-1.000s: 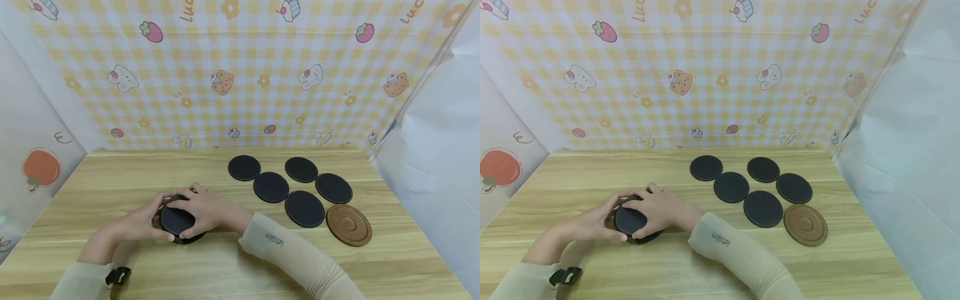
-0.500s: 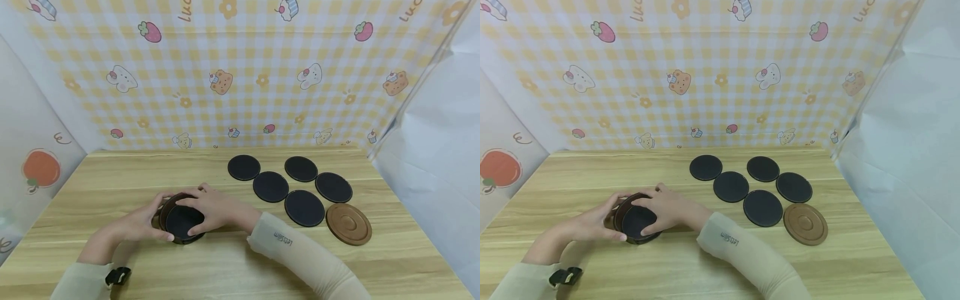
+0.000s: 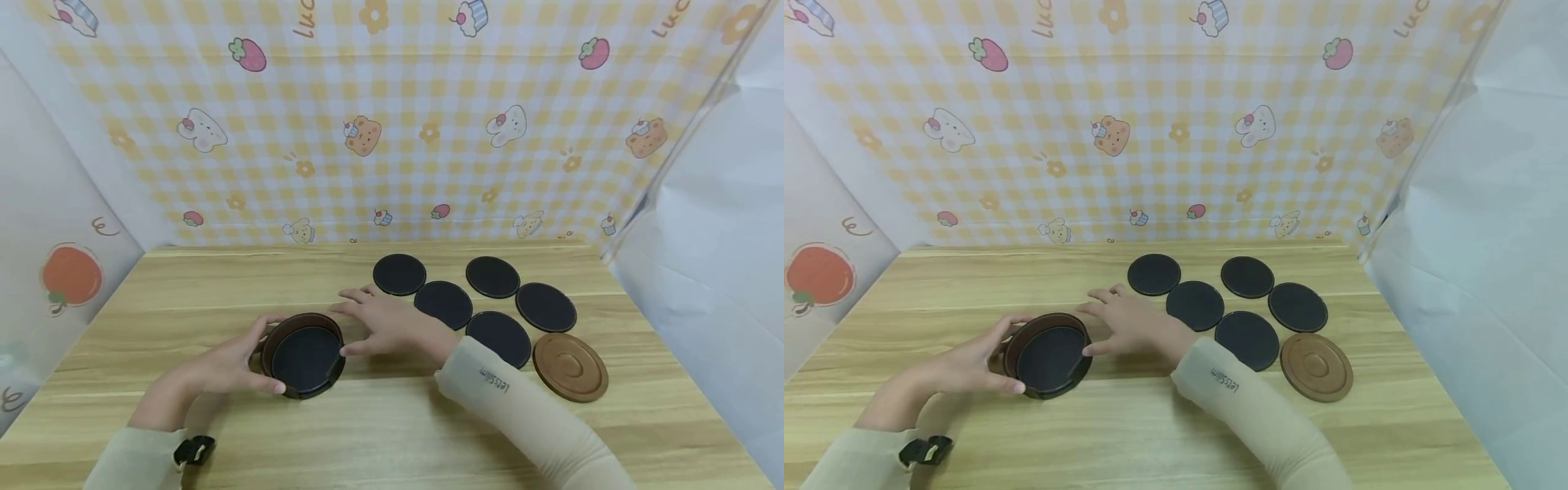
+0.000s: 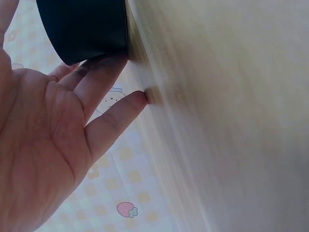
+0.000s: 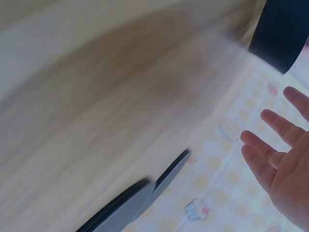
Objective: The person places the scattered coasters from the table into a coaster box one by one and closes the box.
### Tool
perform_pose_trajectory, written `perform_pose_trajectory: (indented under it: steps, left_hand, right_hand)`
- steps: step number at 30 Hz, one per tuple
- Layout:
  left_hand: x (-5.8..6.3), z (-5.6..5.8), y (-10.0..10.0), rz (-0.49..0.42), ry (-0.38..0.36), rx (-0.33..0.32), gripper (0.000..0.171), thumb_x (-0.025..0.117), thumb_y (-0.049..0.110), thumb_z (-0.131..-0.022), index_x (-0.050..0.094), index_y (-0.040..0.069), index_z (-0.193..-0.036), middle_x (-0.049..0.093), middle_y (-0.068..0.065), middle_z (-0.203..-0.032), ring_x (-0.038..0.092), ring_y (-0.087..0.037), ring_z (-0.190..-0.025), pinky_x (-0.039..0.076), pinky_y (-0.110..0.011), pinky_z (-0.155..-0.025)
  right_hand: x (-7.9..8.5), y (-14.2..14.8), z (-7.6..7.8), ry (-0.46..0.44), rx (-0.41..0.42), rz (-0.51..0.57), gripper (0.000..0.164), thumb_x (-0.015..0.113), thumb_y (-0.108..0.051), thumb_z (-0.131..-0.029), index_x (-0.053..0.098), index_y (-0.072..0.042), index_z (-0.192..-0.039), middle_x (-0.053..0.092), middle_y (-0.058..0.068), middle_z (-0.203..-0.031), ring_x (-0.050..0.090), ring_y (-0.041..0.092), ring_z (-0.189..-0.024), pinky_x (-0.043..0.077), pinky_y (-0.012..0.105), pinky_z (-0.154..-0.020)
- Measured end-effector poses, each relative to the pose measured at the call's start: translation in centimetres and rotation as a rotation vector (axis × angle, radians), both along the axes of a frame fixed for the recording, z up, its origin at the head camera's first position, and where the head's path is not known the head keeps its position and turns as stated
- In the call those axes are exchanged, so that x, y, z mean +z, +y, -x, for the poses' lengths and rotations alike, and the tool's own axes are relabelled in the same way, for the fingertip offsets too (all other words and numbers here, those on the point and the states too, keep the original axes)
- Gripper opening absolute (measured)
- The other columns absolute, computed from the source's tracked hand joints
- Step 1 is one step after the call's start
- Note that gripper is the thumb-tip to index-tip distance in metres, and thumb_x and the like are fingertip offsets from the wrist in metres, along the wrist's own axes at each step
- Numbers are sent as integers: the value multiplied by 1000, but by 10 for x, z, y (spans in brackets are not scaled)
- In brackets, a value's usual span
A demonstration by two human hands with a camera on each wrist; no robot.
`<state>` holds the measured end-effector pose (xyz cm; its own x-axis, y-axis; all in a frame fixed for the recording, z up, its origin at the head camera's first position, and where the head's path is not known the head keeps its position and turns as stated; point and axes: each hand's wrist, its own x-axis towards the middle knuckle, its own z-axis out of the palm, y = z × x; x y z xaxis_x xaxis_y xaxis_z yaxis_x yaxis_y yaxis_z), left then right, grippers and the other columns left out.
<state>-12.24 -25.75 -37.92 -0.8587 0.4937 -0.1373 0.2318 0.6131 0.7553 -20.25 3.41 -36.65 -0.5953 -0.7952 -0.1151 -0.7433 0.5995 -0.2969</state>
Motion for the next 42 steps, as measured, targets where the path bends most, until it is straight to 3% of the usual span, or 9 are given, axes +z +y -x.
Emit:
perform_pose_trajectory:
  steps: [8, 16, 24, 34, 42]
  left_hand:
    - [0, 0, 0, 12, -10, 9, 103, 85, 36, -77, 19, 10, -151, 43, -26, -148, 32, -55, -140, 37, -69, -101]
    - [0, 0, 1, 30, -6, 13, 104, 85, 38, -76, 19, 11, -151, 43, -26, -148, 33, -55, -139, 36, -70, -101]
    - [0, 0, 1, 22, -15, 16, 103, 86, 37, -76, 20, 12, -151, 45, -23, -148, 34, -53, -140, 36, -69, -102]
    - [-1, 0, 0, -1, -22, 7, 103, 85, 36, -77, 19, 11, -151, 45, -23, -147, 34, -54, -139, 38, -69, -100]
    - [0, 1, 0, 7, -19, 14, 103, 85, 37, -76, 19, 11, -151, 42, -23, -150, 31, -54, -141, 35, -70, -101]
  right_hand:
    - [-1, 22, 17, 31, -81, -24, 72, 63, -55, -91, 39, -28, -153, 27, 3, -164, 30, 28, -146, 46, 47, -104]
    - [-2, 36, 35, 65, -160, -43, 71, 63, -54, -92, 41, -24, -152, 31, 7, -162, 34, 36, -144, 48, 57, -98]
    - [-3, 45, 59, 5, -209, 12, 67, 63, -48, -94, 42, -20, -151, 31, 12, -161, 32, 45, -144, 35, 57, -113]
    - [-13, 57, 84, -25, -253, -2, 69, 60, -50, -95, 39, -19, -153, 29, 17, -161, 31, 52, -142, 35, 60, -111]
    - [-17, 56, 93, -71, -302, -26, 72, 60, -51, -95, 35, -21, -155, 24, 15, -164, 25, 50, -145, 31, 60, -114]
